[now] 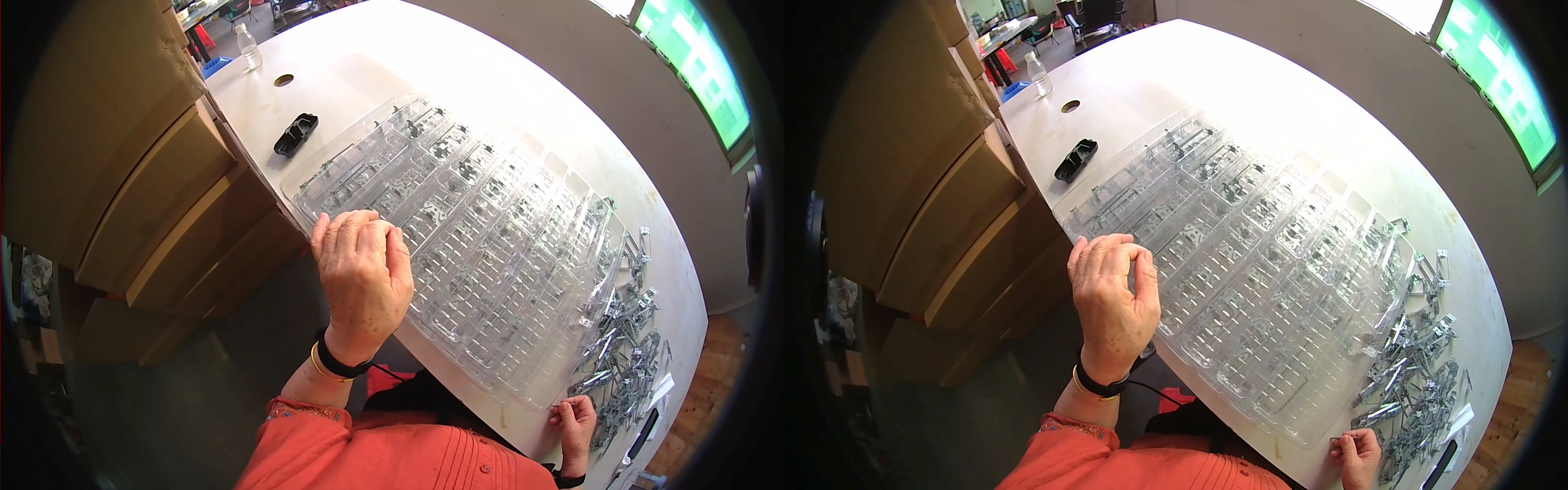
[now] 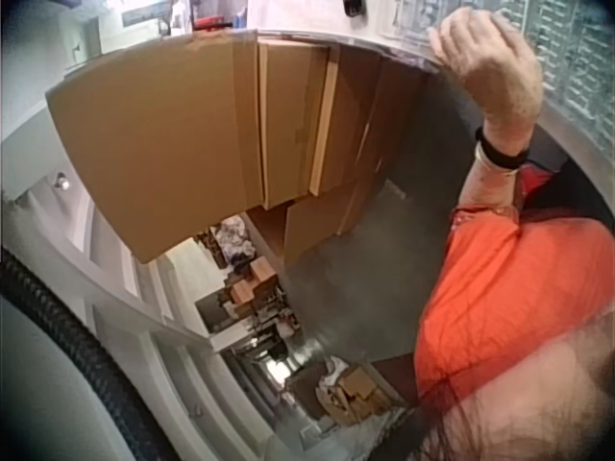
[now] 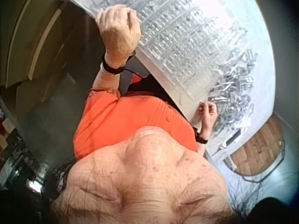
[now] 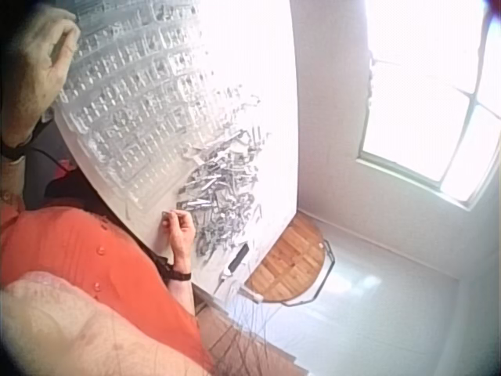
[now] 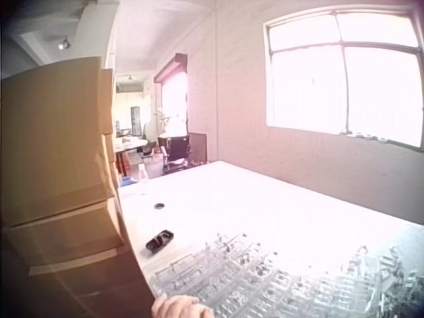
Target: The person assembles small metal hardware components by hand at a white table. They pick up metal brackets and thin rods from a pile, insert the rods into the brackets, and place the assembled units into a clear plastic tray. The process is repeated continuously throughout the clip.
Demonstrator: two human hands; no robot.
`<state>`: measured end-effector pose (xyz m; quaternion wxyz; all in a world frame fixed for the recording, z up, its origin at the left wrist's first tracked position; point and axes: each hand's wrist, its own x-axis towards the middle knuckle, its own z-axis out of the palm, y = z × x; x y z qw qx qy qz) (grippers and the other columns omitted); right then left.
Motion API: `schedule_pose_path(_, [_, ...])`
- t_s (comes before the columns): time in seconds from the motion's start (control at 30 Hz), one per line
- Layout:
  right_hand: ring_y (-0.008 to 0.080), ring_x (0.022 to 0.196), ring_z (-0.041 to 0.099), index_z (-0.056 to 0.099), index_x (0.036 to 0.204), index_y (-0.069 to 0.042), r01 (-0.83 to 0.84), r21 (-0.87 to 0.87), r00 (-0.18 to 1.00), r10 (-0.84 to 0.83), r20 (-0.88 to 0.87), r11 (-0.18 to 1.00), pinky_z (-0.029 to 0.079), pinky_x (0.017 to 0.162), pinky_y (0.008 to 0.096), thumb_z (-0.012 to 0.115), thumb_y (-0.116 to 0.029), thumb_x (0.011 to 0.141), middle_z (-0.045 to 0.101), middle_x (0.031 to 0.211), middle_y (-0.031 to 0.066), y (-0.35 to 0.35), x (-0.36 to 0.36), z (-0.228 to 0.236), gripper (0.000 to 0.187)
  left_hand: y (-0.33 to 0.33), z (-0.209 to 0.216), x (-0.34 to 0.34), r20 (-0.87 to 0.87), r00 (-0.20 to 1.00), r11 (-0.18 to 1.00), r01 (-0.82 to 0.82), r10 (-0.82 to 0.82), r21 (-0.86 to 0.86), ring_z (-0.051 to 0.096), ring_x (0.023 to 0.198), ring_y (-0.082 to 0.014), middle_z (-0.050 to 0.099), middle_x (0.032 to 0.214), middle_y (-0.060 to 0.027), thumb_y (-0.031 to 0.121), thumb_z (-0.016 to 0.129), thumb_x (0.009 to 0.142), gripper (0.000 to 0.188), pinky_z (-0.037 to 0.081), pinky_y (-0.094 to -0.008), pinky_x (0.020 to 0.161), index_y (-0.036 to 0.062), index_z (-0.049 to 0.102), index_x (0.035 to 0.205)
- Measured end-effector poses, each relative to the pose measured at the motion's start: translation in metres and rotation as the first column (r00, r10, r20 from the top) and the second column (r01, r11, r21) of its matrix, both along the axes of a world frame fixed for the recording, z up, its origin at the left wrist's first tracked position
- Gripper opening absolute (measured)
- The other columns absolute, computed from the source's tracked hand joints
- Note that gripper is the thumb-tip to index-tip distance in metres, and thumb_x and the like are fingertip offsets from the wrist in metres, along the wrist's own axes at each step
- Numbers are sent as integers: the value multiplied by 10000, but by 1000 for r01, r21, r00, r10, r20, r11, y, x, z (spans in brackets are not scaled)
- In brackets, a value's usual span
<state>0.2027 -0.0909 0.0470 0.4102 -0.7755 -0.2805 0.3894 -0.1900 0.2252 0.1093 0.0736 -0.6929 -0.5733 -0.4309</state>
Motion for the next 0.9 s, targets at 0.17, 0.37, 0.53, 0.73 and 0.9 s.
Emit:
schedule_pose_path(0.17, [115, 638, 688, 646, 1077, -57, -10, 6, 1000, 10, 2, 1000, 535, 598, 245, 741, -152, 1080, 771, 868, 76, 1, -2, 3, 135, -3, 1, -4, 55, 998, 999, 33, -34, 14, 695, 1142, -369, 733, 1173, -148, -22, 622, 1008, 144, 467, -549, 1153, 26, 700, 1118])
schedule_pose_path(0.37, [113, 635, 683, 640, 1076, -62, -3, -2, 1000, 3, 3, 1000, 531, 594, 243, 739, -160, 1083, 765, 860, 69, 2, -3, 2, 139, -8, 1, -16, 241, 970, 991, 4, -36, 134, 670, 1229, -374, 674, 1316, -222, -83, 509, 1047, 276, 505, -434, 1112, -18, 676, 1257])
schedule_pose_path(0.53, [111, 632, 680, 635, 1070, -65, -10, 1, 1000, 10, 6, 1000, 526, 590, 241, 737, -159, 1082, 761, 859, 64, -2, 3, -3, 139, -13, -6, -31, 334, 942, 987, -39, -15, 155, 647, 1280, -332, 670, 1349, -197, -67, 454, 1061, 309, 493, -420, 1138, -53, 654, 1295])
schedule_pose_path(0.73, [110, 629, 677, 634, 1068, -66, -14, 2, 1000, 14, 2, 1000, 524, 593, 240, 740, -168, 1083, 758, 856, 63, -1, 5, -4, 148, -18, -12, -39, 354, 935, 992, -57, 13, 117, 648, 1280, -321, 672, 1354, -182, -61, 462, 1058, 315, 486, -425, 1147, -46, 649, 1310])
schedule_pose_path(0.9, [106, 630, 675, 635, 1068, -66, -18, 10, 1000, 18, 9, 1000, 522, 594, 238, 737, -169, 1086, 758, 855, 63, -1, 4, -3, 146, -22, -13, -36, 347, 938, 993, -32, -9, 113, 648, 1268, -371, 658, 1346, -219, -72, 489, 1050, 309, 501, -450, 1134, -60, 628, 1326])
